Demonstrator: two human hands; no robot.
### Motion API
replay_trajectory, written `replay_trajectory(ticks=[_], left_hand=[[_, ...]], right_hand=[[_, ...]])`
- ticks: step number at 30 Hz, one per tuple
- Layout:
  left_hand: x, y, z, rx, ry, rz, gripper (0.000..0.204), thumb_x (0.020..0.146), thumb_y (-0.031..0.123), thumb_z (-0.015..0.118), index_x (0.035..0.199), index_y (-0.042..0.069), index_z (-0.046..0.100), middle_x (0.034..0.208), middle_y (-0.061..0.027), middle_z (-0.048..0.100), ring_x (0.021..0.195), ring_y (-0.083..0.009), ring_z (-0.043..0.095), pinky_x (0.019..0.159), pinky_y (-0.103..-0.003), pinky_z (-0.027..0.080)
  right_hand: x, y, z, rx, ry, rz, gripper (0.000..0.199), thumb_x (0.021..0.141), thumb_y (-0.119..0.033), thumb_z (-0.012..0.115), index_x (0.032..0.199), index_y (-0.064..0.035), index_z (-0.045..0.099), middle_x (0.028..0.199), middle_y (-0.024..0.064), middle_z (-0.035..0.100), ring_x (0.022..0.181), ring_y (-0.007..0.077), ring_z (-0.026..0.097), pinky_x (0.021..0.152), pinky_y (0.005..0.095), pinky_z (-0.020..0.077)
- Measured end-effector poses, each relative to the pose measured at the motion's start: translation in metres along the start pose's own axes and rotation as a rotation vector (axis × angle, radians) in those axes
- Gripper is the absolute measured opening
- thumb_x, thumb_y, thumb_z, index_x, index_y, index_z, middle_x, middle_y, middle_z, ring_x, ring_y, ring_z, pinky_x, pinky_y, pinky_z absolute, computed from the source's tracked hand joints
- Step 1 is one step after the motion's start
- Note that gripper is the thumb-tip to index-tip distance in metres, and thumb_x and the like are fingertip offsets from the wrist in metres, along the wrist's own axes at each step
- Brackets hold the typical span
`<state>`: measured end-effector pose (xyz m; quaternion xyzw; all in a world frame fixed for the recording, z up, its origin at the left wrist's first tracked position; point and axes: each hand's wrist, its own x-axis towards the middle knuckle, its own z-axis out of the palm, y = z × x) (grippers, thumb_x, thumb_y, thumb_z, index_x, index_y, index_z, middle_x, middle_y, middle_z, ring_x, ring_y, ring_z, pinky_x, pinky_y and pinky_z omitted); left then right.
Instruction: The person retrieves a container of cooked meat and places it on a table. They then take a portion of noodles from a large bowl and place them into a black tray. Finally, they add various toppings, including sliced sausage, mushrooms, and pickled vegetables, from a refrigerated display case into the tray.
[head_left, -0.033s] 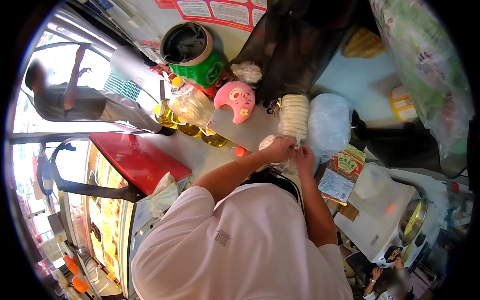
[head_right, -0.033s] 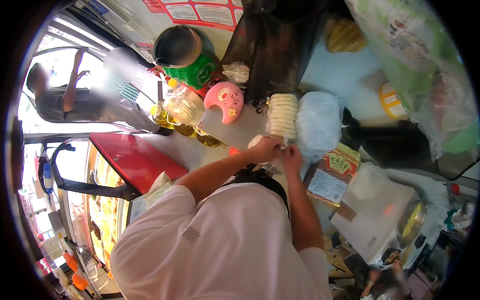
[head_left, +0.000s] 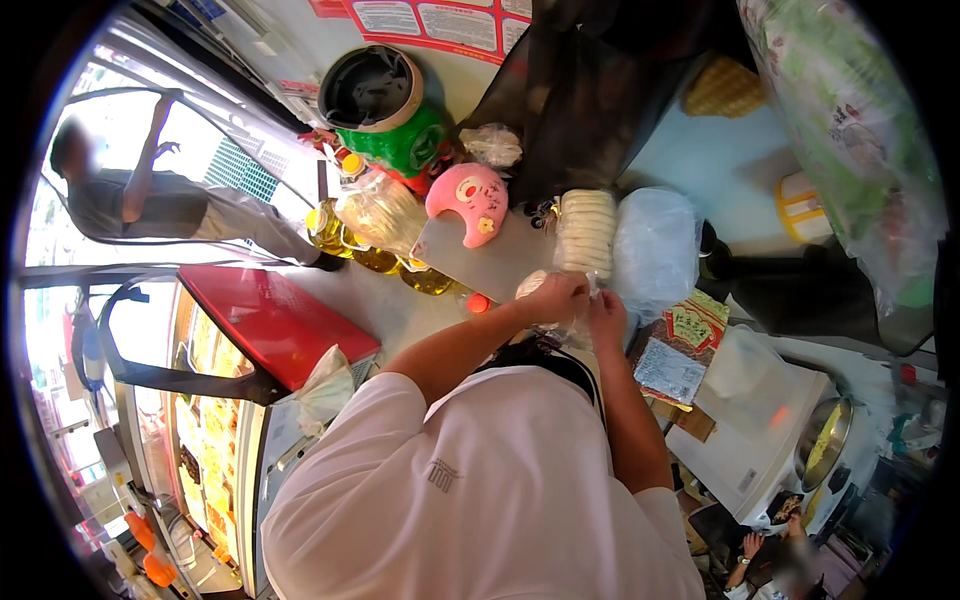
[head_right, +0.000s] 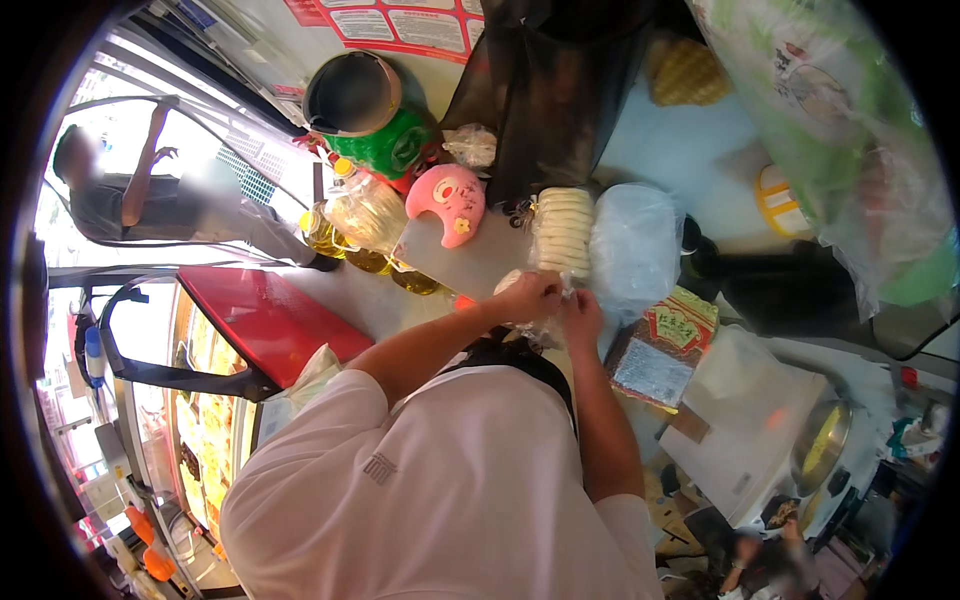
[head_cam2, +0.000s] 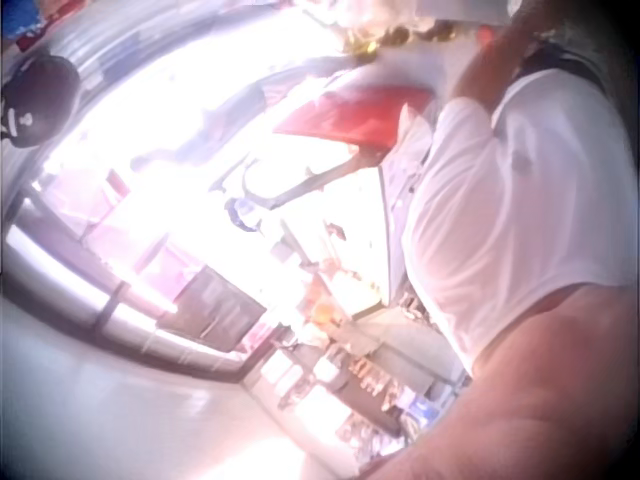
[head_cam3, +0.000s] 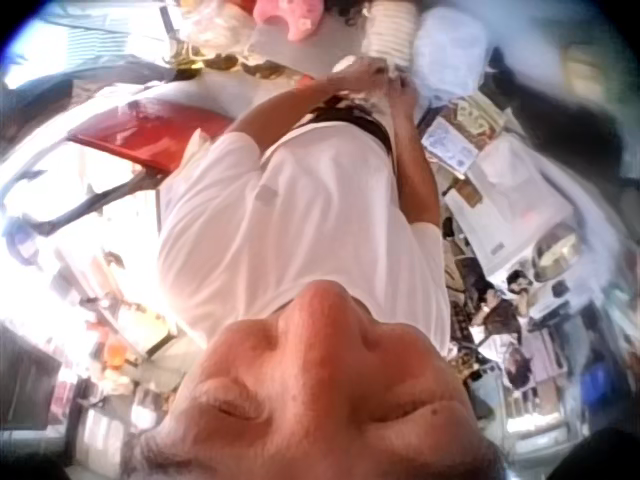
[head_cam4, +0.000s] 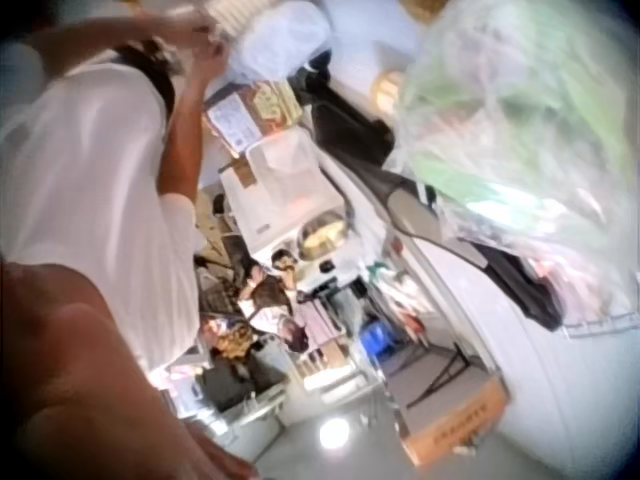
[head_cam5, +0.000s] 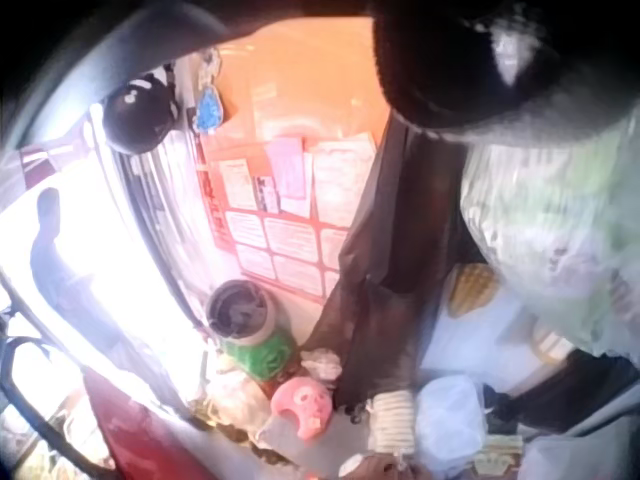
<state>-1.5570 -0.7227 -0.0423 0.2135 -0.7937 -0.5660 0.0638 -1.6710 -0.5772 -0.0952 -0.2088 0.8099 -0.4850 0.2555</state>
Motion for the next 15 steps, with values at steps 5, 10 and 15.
replay_trajectory(ticks=[5,10,15], left_hand=[[-0.008,0.029,-0.019,0.105,0.147,0.178,0.029,0.080,0.012,0.078,0.103,0.006,0.062,0.086,-0.0120,0.067,0.080,-0.0269,0.069,0.070,-0.039,0.054],[-0.033,-0.012,-0.019,-0.086,0.493,0.295,0.038,0.079,-0.003,0.077,0.111,0.006,0.058,0.096,-0.0080,0.065,0.079,-0.0201,0.064,0.070,-0.032,0.054],[-0.035,0.013,-0.018,0.107,0.395,0.211,0.052,0.074,0.005,0.079,0.122,0.010,0.059,0.109,-0.0108,0.066,0.094,-0.0282,0.065,0.083,-0.039,0.054]], right_hand=[[0.011,0.007,0.001,-0.222,0.097,-0.040,0.025,0.102,-0.024,0.058,0.094,-0.0016,0.066,0.082,0.0101,0.068,0.072,0.0189,0.061,0.068,0.0368,0.0493],[-0.005,-0.030,-0.009,-0.196,0.161,-0.030,0.033,0.102,-0.030,0.052,0.091,-0.0011,0.064,0.084,0.0194,0.069,0.077,0.0380,0.066,0.070,0.0473,0.0496],[-0.026,-0.033,-0.014,-0.071,0.210,-0.066,0.029,0.102,-0.029,0.054,0.098,-0.0019,0.063,0.087,0.0208,0.069,0.081,0.0417,0.067,0.072,0.0488,0.0503]])
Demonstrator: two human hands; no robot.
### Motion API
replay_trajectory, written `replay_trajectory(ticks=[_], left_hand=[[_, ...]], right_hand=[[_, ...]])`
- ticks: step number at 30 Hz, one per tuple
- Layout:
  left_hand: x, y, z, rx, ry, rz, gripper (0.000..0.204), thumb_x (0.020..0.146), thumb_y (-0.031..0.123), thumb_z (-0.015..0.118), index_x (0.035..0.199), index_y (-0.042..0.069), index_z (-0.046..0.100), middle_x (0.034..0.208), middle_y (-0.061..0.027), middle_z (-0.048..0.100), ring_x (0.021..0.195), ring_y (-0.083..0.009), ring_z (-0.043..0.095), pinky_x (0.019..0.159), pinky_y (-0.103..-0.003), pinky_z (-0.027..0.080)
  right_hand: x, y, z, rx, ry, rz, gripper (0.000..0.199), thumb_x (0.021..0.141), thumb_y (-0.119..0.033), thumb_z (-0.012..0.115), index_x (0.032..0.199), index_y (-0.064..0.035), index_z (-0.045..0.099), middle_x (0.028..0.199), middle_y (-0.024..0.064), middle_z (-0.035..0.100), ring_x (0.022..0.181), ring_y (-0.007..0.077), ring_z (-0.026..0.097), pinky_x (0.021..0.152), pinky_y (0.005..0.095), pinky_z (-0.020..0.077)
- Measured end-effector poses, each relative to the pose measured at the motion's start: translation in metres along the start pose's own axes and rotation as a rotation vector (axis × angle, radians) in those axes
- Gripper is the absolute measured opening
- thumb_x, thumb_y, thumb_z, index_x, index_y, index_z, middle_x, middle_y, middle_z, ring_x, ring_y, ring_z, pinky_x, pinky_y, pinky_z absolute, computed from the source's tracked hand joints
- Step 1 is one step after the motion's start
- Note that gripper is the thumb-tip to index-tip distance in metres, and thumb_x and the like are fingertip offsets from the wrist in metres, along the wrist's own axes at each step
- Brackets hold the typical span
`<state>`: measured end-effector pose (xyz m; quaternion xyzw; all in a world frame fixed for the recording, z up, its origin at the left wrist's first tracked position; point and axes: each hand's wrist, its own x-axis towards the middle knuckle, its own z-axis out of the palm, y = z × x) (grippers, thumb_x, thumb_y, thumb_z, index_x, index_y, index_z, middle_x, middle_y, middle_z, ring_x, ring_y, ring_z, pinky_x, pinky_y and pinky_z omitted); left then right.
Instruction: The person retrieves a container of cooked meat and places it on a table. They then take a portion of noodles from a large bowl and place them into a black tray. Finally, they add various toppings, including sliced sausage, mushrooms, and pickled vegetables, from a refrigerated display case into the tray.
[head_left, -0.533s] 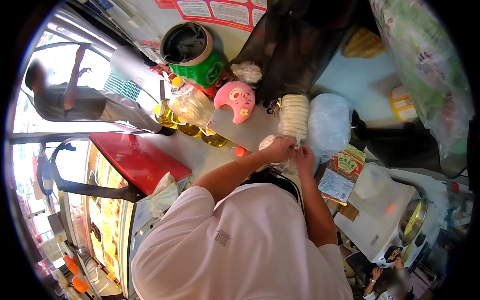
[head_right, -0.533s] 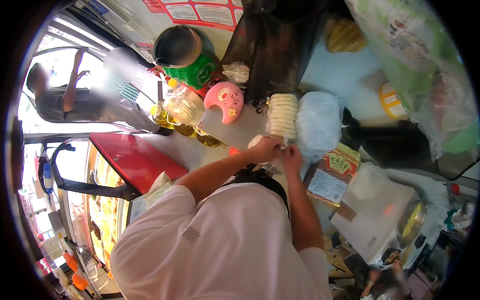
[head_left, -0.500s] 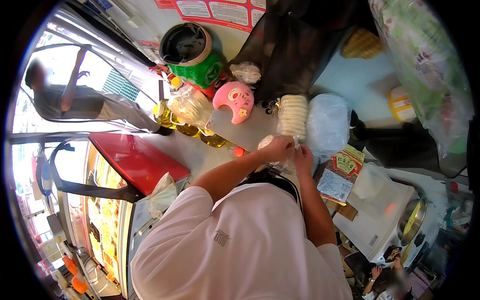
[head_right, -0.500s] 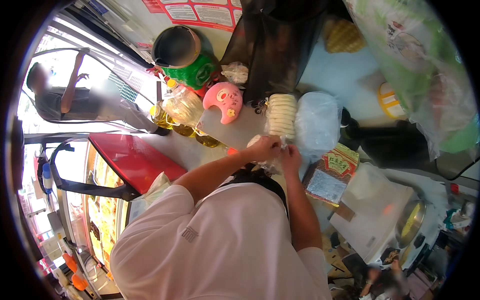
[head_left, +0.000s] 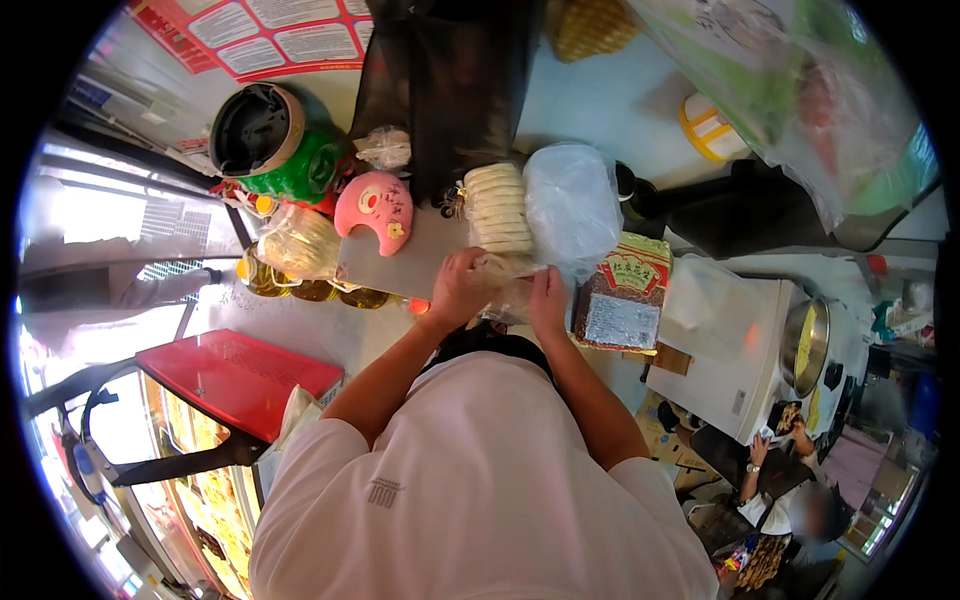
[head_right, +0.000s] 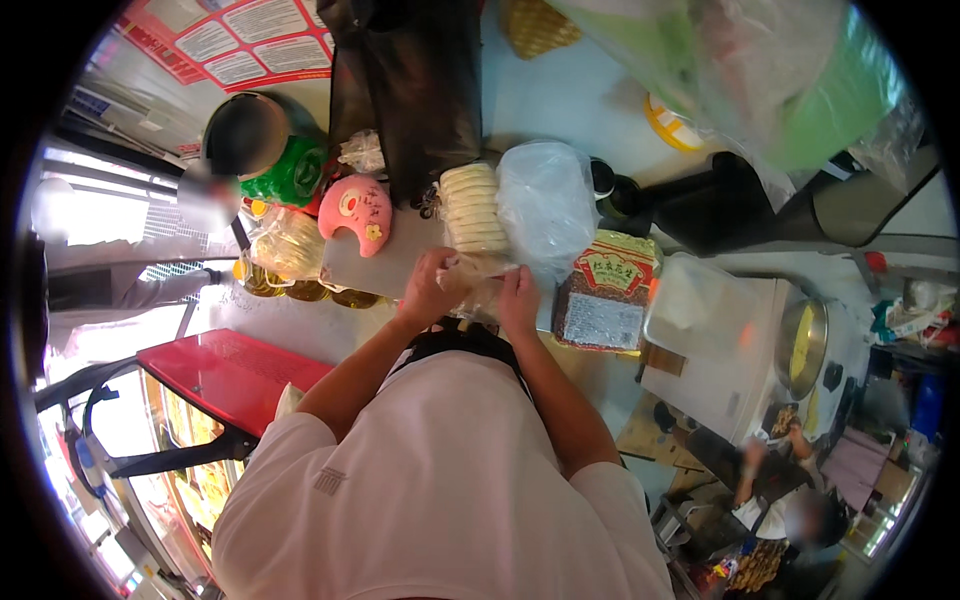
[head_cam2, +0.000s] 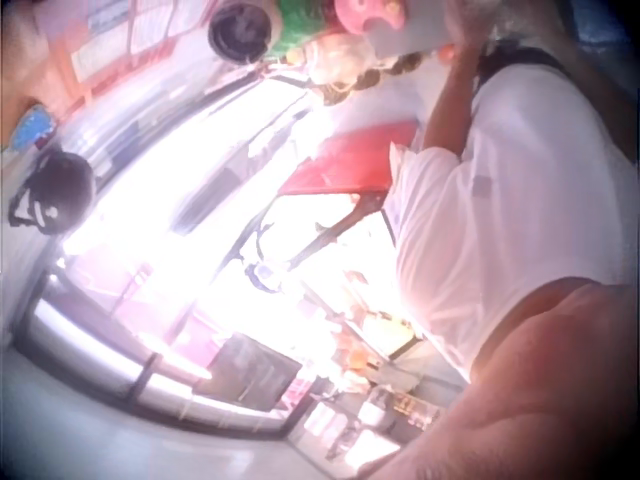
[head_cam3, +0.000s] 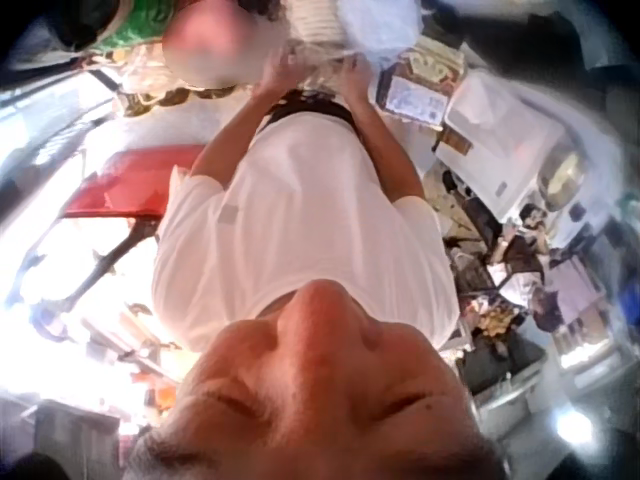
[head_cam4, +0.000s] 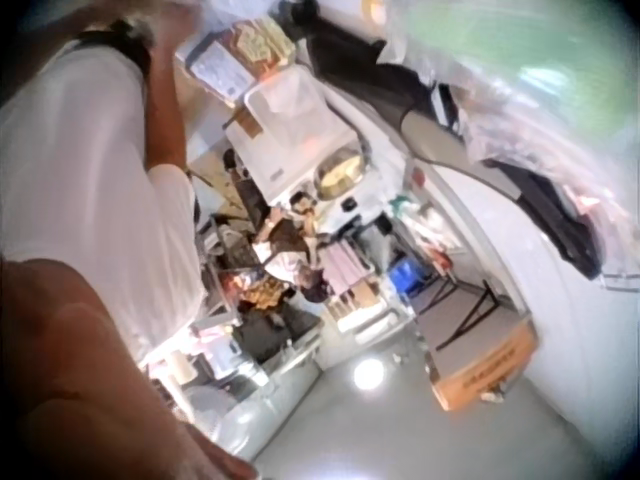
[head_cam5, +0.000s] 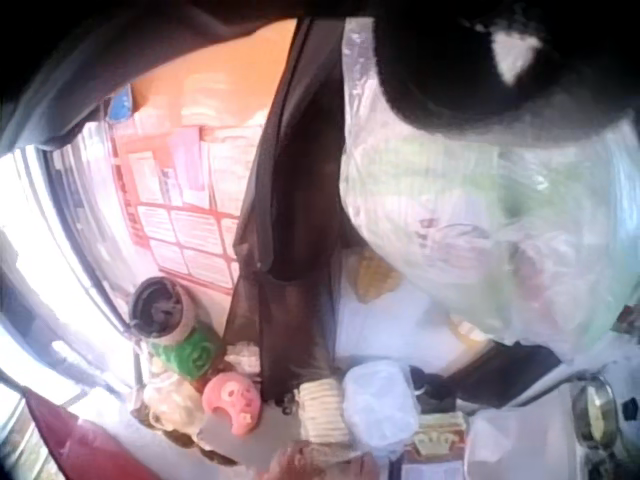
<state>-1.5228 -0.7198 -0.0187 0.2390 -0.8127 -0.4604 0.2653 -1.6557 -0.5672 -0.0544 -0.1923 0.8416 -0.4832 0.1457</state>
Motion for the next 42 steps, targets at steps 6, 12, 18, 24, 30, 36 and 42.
replay_trajectory(ticks=[6,12,18,24,30,36,42], left_hand=[[-0.001,-0.009,0.027,0.292,-0.064,0.182,0.064,0.075,0.006,0.074,0.137,0.014,0.056,0.132,-0.0156,0.057,0.116,-0.0398,0.059,0.099,-0.047,0.050],[0.009,-0.004,0.015,0.154,-0.098,0.175,0.057,0.078,-0.004,0.064,0.132,0.011,0.059,0.123,-0.0175,0.057,0.110,-0.0403,0.060,0.095,-0.047,0.052],[0.014,-0.018,-0.053,0.163,0.002,0.200,0.033,0.072,-0.007,0.067,0.100,0.009,0.071,0.104,-0.0130,0.059,0.098,-0.0360,0.061,0.084,-0.044,0.052],[0.009,0.019,-0.060,0.129,-0.168,0.310,0.024,0.074,-0.005,0.068,0.093,0.008,0.069,0.102,-0.0108,0.064,0.095,-0.0346,0.061,0.084,-0.044,0.049],[-0.015,0.030,-0.069,0.002,-0.155,0.184,0.018,0.083,-0.004,0.067,0.099,0.004,0.065,0.106,-0.0124,0.066,0.097,-0.0357,0.061,0.088,-0.044,0.049],[-0.014,0.041,-0.084,-0.076,-0.254,0.228,0.018,0.086,-0.007,0.069,0.101,0.002,0.063,0.100,-0.0118,0.066,0.094,-0.0318,0.063,0.083,-0.039,0.051],[0.004,0.041,-0.082,-0.101,-0.362,0.212,0.017,0.083,-0.007,0.073,0.095,0.004,0.068,0.090,-0.0106,0.063,0.086,-0.0298,0.060,0.077,-0.039,0.050]], right_hand=[[-0.011,-0.029,-0.013,0.040,-0.147,-0.267,0.025,0.091,-0.013,0.070,0.114,-0.0060,0.063,0.092,0.0152,0.070,0.089,0.0393,0.067,0.076,0.0484,0.0517],[-0.003,-0.036,-0.027,-0.239,-0.188,-0.303,0.031,0.083,-0.009,0.076,0.113,-0.0065,0.065,0.089,0.0139,0.068,0.090,0.0371,0.064,0.080,0.0477,0.0510],[0.010,-0.036,-0.050,-0.087,0.037,-0.371,0.010,0.092,-0.008,0.069,0.100,-0.0020,0.066,0.089,0.0153,0.066,0.088,0.0377,0.062,0.079,0.0457,0.0502],[-0.010,-0.024,-0.058,-0.087,0.066,-0.378,0.008,0.097,-0.007,0.066,0.097,-0.0002,0.064,0.091,0.0140,0.064,0.088,0.0327,0.066,0.078,0.0384,0.0513],[-0.028,-0.039,-0.072,0.133,0.151,-0.294,0.008,0.090,0.001,0.069,0.096,0.0002,0.065,0.093,0.0116,0.066,0.087,0.0261,0.067,0.079,0.0339,0.0514],[-0.033,-0.126,-0.053,-0.003,-0.354,-0.520,0.023,0.087,-0.007,0.072,0.108,-0.0028,0.064,0.103,0.0146,0.067,0.096,0.0381,0.066,0.083,0.0436,0.0534],[-0.026,-0.076,0.003,-0.485,-0.423,-0.192,0.051,0.079,-0.036,0.084,0.110,-0.0014,0.065,0.109,0.0197,0.063,0.109,0.0417,0.060,0.092,0.0502,0.0508]])
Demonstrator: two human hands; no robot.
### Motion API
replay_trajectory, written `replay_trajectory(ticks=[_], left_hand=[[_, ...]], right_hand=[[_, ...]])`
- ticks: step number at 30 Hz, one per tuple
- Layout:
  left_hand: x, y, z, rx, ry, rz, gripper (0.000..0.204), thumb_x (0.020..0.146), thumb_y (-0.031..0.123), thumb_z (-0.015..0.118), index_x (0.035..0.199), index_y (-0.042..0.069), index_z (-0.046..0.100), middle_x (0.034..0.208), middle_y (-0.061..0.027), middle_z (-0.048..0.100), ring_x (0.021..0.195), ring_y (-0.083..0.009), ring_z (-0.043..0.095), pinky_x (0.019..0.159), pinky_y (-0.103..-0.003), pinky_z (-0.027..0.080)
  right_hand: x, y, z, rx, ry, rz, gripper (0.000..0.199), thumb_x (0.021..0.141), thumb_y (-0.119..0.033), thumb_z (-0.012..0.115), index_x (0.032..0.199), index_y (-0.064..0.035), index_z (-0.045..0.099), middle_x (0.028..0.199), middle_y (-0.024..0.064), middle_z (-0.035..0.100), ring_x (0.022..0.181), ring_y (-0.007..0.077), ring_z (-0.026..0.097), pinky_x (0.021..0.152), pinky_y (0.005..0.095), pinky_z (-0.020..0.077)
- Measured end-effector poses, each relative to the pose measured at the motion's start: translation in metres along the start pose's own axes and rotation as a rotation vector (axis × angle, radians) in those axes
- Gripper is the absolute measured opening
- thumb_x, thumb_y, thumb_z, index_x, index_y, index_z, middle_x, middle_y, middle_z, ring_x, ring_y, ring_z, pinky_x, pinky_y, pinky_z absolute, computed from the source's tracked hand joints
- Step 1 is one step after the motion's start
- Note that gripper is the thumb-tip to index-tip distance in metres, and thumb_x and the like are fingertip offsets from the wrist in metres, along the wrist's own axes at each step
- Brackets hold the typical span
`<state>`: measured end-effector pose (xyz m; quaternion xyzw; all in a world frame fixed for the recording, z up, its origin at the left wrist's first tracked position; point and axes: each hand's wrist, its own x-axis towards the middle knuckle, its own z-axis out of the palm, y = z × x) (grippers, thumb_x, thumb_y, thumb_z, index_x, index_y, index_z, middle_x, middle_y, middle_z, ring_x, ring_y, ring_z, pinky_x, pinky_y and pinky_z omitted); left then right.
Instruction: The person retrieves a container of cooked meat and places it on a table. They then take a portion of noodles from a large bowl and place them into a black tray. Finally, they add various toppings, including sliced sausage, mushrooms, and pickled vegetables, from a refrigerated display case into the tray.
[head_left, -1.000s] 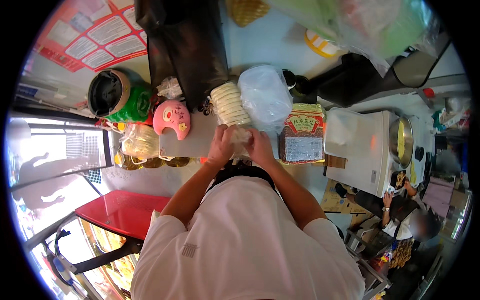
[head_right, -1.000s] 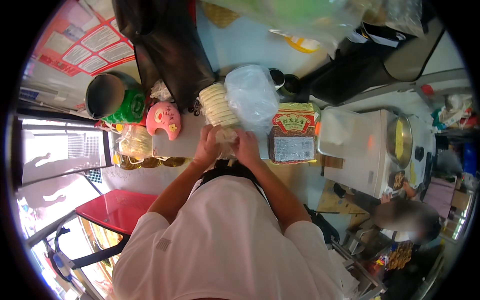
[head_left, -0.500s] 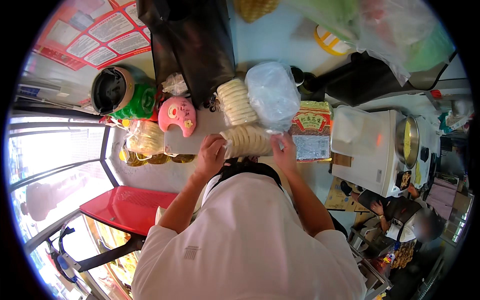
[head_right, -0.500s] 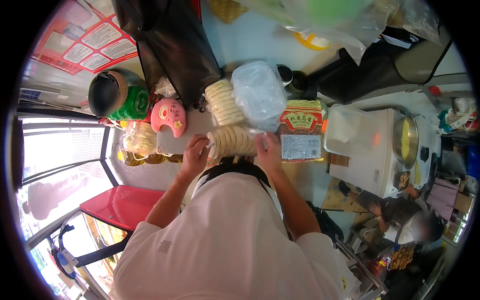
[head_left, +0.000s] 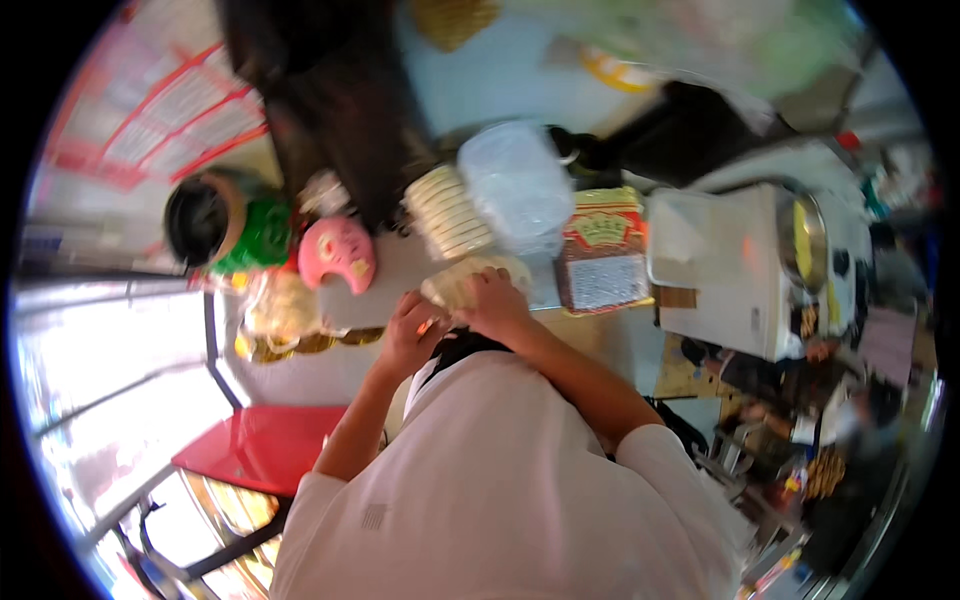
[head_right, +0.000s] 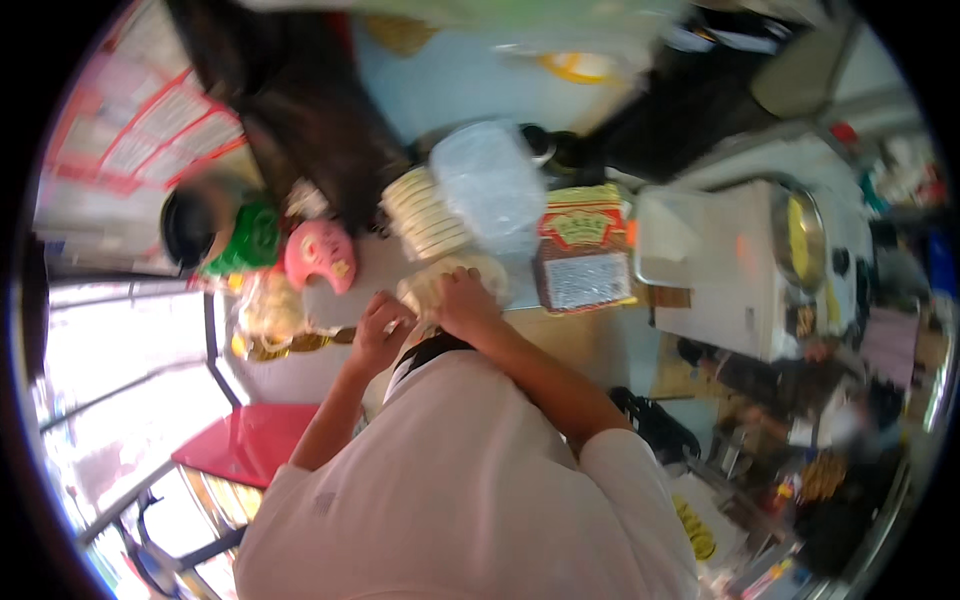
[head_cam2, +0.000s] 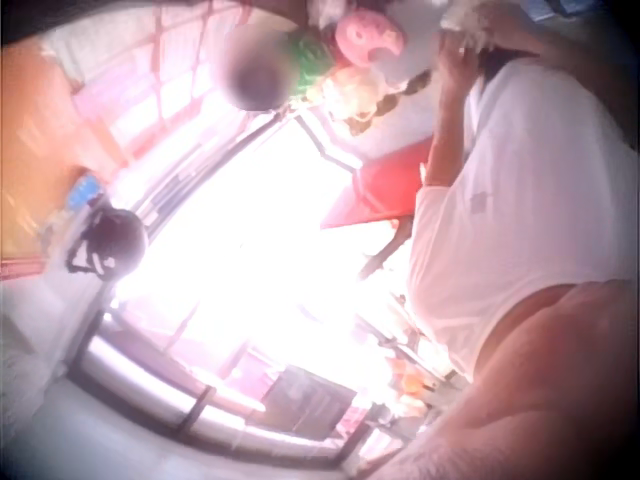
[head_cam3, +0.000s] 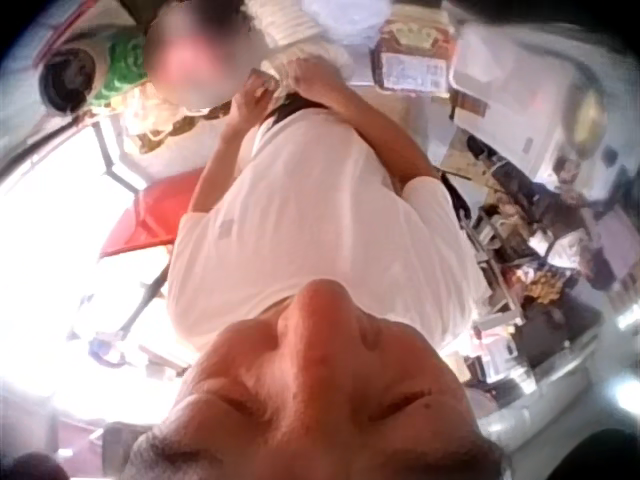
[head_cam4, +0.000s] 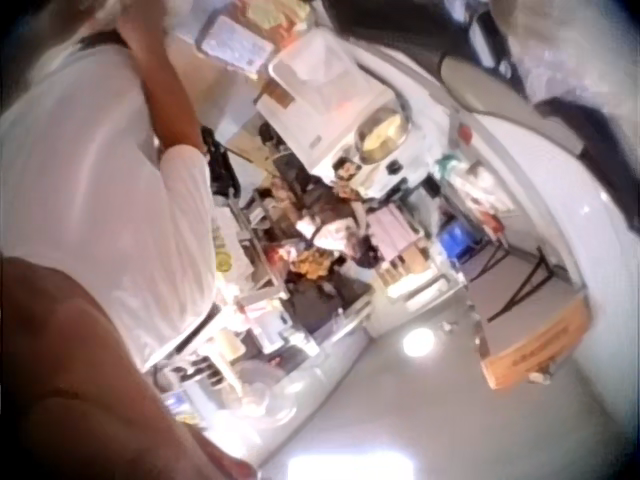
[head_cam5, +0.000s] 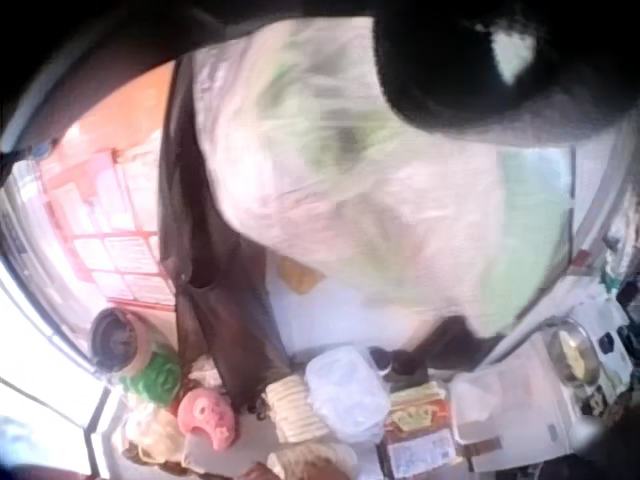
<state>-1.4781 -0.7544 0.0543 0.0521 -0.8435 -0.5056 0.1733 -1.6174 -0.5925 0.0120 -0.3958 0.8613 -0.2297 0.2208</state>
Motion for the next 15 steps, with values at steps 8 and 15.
replay_trajectory(ticks=[8,15], left_hand=[[0.034,0.055,0.017,-0.036,-0.309,0.273,0.011,0.078,-0.007,0.074,0.084,0.002,0.070,0.081,-0.0100,0.050,0.083,-0.0295,0.052,0.102,-0.052,0.057],[0.071,0.102,0.036,-0.215,-0.758,0.409,0.017,0.072,-0.008,0.073,0.084,0.004,0.068,0.081,-0.0087,0.049,0.083,-0.0275,0.054,0.095,-0.049,0.059]], right_hand=[[-0.030,0.049,-0.005,0.090,0.115,0.188,0.097,0.056,-0.057,0.094,0.119,0.0083,0.059,0.116,0.0311,0.061,0.110,0.0464,0.058,0.098,0.0516,0.0491],[-0.149,0.010,-0.018,0.430,0.296,0.634,0.110,0.058,-0.057,0.092,0.135,0.0085,0.049,0.128,0.0302,0.059,0.116,0.0454,0.061,0.099,0.0499,0.0518]])
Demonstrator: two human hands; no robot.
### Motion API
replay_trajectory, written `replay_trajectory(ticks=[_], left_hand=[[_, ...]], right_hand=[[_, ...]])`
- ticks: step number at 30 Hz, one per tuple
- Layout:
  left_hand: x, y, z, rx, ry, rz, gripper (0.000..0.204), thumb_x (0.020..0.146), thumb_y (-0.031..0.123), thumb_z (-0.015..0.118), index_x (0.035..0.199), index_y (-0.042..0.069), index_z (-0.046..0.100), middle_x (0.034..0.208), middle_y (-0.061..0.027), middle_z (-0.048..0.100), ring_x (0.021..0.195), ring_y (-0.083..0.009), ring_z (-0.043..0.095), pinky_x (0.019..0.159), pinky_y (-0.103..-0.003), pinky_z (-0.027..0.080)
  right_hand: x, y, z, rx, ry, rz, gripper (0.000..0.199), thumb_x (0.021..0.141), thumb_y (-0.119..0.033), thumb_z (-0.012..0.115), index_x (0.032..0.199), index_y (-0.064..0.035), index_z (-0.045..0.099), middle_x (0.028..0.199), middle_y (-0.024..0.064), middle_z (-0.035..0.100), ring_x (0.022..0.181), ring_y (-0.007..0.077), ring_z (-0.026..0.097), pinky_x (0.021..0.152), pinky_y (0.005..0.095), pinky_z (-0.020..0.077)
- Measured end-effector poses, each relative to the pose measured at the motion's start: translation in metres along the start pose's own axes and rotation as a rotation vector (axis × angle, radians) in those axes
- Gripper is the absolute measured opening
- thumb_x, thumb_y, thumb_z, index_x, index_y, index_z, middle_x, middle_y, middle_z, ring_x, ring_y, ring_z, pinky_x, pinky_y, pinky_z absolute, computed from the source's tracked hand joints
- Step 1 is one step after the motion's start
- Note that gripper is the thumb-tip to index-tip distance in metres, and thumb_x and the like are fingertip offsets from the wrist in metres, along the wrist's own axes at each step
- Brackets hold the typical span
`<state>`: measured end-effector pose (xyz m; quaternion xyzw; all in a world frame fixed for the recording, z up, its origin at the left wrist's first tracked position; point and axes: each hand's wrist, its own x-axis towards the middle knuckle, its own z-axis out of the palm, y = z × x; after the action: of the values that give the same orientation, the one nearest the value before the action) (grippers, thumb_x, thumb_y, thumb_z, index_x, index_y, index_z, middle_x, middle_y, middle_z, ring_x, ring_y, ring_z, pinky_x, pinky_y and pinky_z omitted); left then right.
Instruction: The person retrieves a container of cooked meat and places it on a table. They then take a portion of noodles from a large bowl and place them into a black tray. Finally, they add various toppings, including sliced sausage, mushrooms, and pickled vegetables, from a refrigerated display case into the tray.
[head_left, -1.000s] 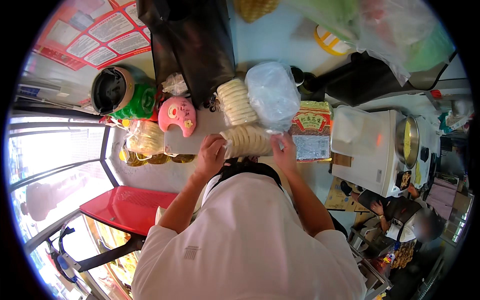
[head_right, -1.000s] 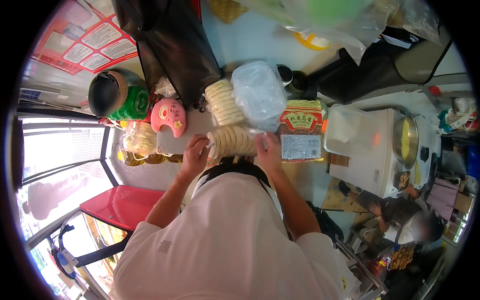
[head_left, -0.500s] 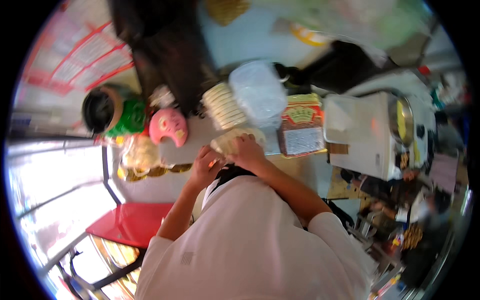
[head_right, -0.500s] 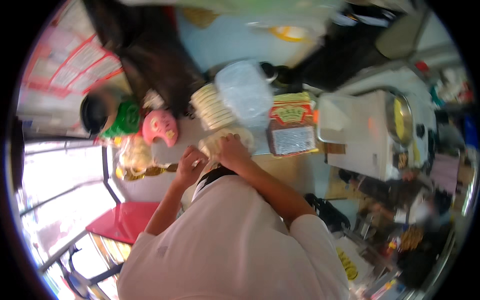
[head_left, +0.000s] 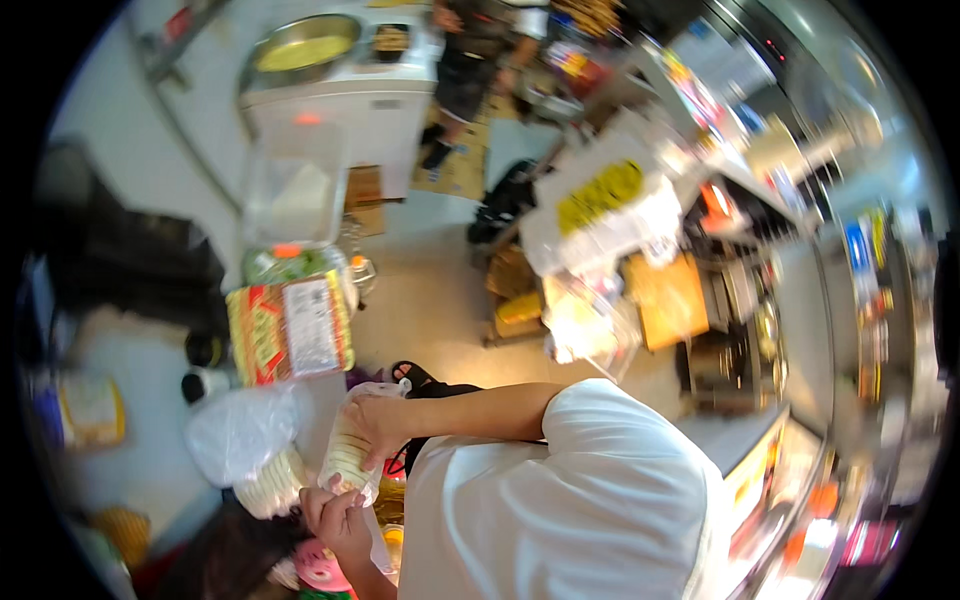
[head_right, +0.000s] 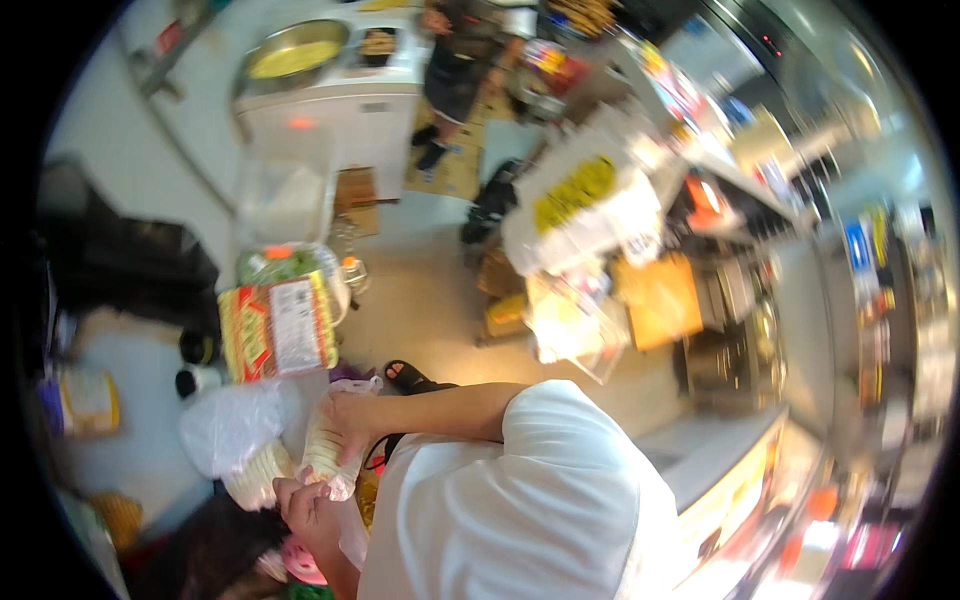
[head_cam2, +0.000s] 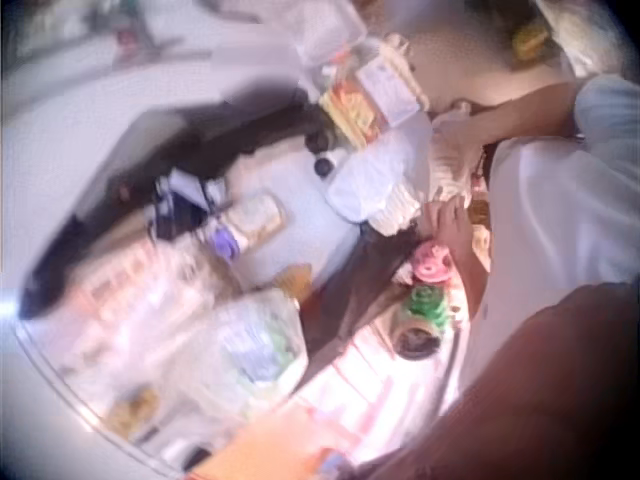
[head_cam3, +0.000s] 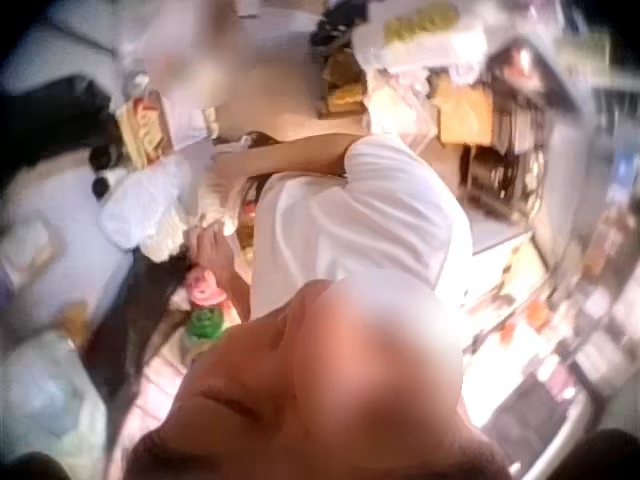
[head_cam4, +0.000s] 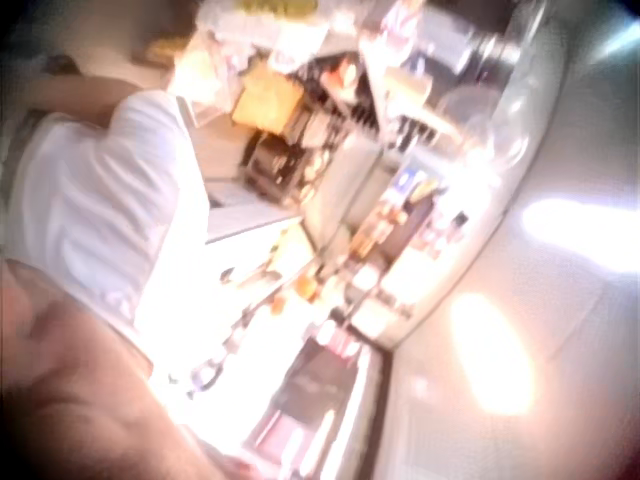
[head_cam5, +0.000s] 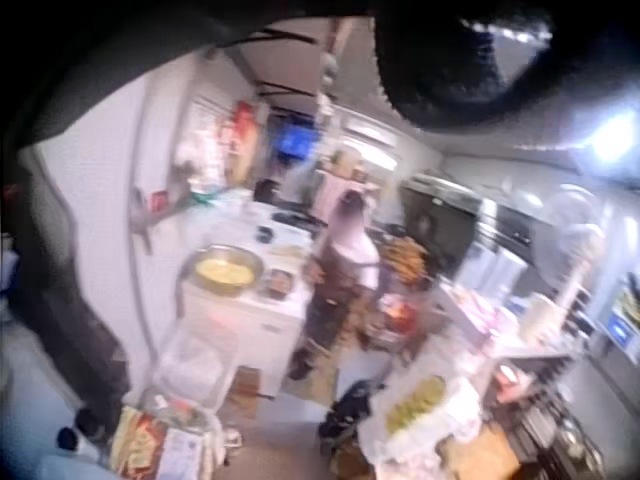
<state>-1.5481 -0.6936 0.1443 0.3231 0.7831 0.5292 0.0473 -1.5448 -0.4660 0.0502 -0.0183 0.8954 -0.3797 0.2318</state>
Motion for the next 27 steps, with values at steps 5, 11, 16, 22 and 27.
replay_trajectory(ticks=[5,11,16,22,27], left_hand=[[0.037,0.016,0.029,-0.114,-0.359,0.193,0.020,0.073,-0.007,0.075,0.086,0.008,0.071,0.078,-0.0025,0.057,0.077,-0.0252,0.054,0.071,-0.038,0.050],[0.071,0.093,0.110,-0.272,-0.544,0.400,0.020,0.073,0.005,0.084,0.089,0.011,0.073,0.075,-0.0013,0.058,0.074,-0.0239,0.053,0.069,-0.035,0.043],[0.063,0.160,0.189,-0.385,-0.651,0.452,0.017,0.076,0.009,0.085,0.087,0.011,0.072,0.074,0.0005,0.057,0.071,-0.0214,0.049,0.067,-0.034,0.040],[0.023,0.248,0.307,-0.571,-0.571,0.474,0.014,0.088,0.017,0.080,0.081,0.010,0.069,0.073,0.0009,0.059,0.069,-0.0179,0.042,0.065,-0.033,0.033],[-0.002,0.285,0.392,-0.767,-0.665,0.301,0.023,0.096,0.027,0.076,0.087,0.009,0.064,0.077,0.0014,0.057,0.080,-0.0177,0.041,0.068,-0.031,0.037]], right_hand=[[-0.093,-0.005,-0.036,0.130,0.051,0.382,0.115,0.061,-0.047,0.093,0.151,-0.0018,0.036,0.149,0.0283,0.044,0.136,0.0428,0.050,0.106,0.0510,0.0493],[-0.215,0.031,-0.045,0.318,0.392,0.436,0.113,0.068,-0.047,0.091,0.155,-0.0047,0.033,0.155,0.0265,0.039,0.141,0.0452,0.044,0.110,0.0529,0.0452],[-0.327,0.068,-0.039,0.273,0.711,0.507,0.095,0.080,-0.051,0.083,0.151,-0.0054,0.039,0.148,0.0228,0.050,0.134,0.0453,0.050,0.106,0.0526,0.0480],[-0.480,0.114,-0.020,0.202,1.052,0.431,0.053,0.092,-0.043,0.075,0.126,-0.0035,0.062,0.123,0.0192,0.067,0.107,0.0392,0.068,0.090,0.0474,0.0565],[-0.592,0.150,-0.032,0.051,1.608,-0.022,0.016,0.095,-0.018,0.072,0.093,-0.0027,0.069,0.087,0.0113,0.071,0.080,0.0299,0.071,0.071,0.0384,0.0568]])
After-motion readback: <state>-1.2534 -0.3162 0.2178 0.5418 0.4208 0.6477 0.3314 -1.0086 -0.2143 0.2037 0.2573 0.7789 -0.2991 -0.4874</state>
